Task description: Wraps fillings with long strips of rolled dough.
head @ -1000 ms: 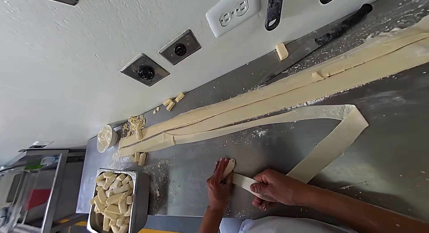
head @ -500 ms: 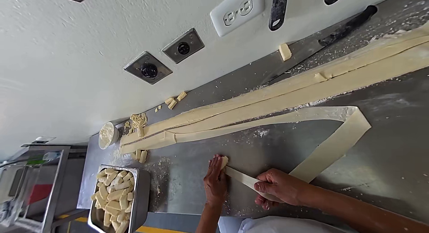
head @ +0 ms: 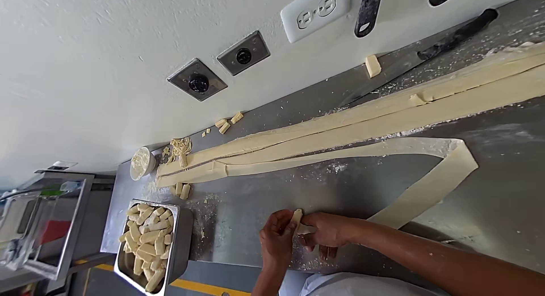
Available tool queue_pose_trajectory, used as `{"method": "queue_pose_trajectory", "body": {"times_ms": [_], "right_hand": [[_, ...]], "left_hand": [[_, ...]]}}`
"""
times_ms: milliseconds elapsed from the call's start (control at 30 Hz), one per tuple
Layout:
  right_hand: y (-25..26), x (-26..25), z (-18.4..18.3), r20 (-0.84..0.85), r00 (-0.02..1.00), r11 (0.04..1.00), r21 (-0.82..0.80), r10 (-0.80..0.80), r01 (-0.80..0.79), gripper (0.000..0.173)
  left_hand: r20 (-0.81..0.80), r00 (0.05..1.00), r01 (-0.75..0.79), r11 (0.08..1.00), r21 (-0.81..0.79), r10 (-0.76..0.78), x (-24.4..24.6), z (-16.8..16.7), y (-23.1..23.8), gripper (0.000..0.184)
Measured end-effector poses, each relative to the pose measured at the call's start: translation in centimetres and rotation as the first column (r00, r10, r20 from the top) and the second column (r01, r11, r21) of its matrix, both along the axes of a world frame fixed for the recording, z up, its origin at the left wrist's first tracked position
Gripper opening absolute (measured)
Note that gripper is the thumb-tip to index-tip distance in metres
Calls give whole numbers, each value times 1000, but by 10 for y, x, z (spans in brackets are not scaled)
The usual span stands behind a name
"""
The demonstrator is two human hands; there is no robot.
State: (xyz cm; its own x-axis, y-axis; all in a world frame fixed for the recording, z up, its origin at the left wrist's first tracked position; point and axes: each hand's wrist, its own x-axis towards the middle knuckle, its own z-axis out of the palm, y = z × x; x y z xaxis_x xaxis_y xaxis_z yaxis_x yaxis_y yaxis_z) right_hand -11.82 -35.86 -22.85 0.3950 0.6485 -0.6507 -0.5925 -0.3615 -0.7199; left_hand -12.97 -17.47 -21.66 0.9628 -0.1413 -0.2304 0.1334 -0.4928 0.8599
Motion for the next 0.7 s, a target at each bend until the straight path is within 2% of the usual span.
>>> {"method": "queue_pose_trajectory", "body": {"times_ms": [67,100,200,300,367,467,533,567,633,700], "right_hand": [[1,0,2,232,972,998,-61,40,-27,45],[0,1,6,363,931,996,-86,47,-17,45],[1,14,17,561,823,993,-108,91,-37,48],[3,27,26,565,804,981,-150,186,-122,43],[-1,36,34,523,814,967,-138,253,-213,41],[-15,50,44,482,863,987,-19,150,-160,37],[-18,64,50,465,882,996,-3,80,-89,34],[-16,74,50,483,870,995,-48,98,-86,34],[-1,93,50,518,817,964,-200,255,-175,36],[18,108,40,570,699,898,-344,431,-273,33]], "left_hand": [[-212,971,-144,979,-147,111,8,14,4,47],[-283,952,-177,964,-200,116,12,20,8,53],[-427,904,-139,940,-311,-8,22,36,20,52],[-471,878,-83,943,-322,-83,27,41,25,43],[-470,879,-90,941,-326,-79,29,40,33,41],[-463,886,-212,913,-348,29,35,48,54,37],[-446,888,-312,861,-401,114,38,54,71,32],[-449,884,-351,818,-456,129,39,57,77,32],[-468,879,-386,720,-577,96,37,62,79,32],[-487,873,-400,630,-666,40,33,64,72,31]]}}
